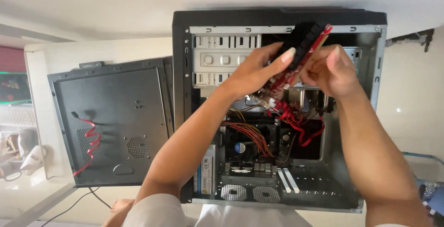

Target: Installing a graphics card into a computer motherboard and securing it to the case with a screw.

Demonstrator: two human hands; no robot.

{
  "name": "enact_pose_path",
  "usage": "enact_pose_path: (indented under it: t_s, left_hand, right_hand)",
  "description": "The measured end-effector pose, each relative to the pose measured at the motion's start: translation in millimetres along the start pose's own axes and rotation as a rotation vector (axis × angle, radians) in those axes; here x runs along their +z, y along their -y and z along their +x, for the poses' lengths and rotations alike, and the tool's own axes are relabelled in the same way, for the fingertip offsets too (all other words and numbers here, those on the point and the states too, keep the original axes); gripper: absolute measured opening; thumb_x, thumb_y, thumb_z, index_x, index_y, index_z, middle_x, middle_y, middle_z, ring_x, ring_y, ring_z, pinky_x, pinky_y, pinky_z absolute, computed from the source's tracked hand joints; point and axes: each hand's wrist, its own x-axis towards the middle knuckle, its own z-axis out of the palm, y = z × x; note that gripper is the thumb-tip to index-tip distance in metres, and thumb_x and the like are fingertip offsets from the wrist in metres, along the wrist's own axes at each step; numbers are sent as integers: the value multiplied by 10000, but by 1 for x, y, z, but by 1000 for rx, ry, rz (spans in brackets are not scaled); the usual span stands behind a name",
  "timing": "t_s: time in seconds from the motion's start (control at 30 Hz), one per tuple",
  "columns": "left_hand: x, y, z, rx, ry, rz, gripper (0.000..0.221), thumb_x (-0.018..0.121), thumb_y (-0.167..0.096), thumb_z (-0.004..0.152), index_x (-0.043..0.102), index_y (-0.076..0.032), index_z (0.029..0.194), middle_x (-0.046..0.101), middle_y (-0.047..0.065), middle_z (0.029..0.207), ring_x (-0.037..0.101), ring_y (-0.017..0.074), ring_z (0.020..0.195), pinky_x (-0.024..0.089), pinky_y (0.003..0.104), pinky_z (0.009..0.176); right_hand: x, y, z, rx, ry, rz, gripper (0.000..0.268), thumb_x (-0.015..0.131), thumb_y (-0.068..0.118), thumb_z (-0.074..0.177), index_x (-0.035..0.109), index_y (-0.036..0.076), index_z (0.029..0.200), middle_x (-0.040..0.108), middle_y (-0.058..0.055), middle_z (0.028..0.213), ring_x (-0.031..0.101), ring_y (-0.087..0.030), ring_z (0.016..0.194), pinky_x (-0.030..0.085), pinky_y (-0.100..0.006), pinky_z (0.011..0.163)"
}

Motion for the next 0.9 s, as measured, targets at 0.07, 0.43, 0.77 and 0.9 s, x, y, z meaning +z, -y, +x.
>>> enact_pose_path:
  t_s: [0.07,0.43,0.77,0.9]
  left_hand:
    - [1,20,3,-17,43,-58,711,517,-617,1033,613,2,1371,688,241,1236,627,234,1135,529,495,1021]
    - [20,26,0,-42,397,-832,835,284,-702,1054,503,74,1274,574,191,811,568,204,399,488,282,327]
    - [98,-42,-93,-316,-263,356,1017,714,-436,922,140,81,1584,454,337,1474,500,442,1368,421,535,1149]
    - [99,1,-124,-139,-121,64,834,745,-207,950,248,99,1547,601,291,1250,668,309,1036,607,436,860]
  right_hand:
    - [-11,-3,1,-5,19,32,692,454,754,992,627,117,786,682,-168,666,484,-110,426,317,-216,420]
    - [-30,0,8,-56,-170,21,859,311,698,1066,601,23,620,359,-43,400,357,-118,361,282,-206,413]
    - [19,45,-67,229,-21,-353,442,709,343,1020,647,44,700,588,-76,565,733,-244,576,538,-273,473]
    - [37,68,-121,148,-97,-301,304,707,225,1011,708,43,767,538,-5,575,527,-110,517,392,-223,485]
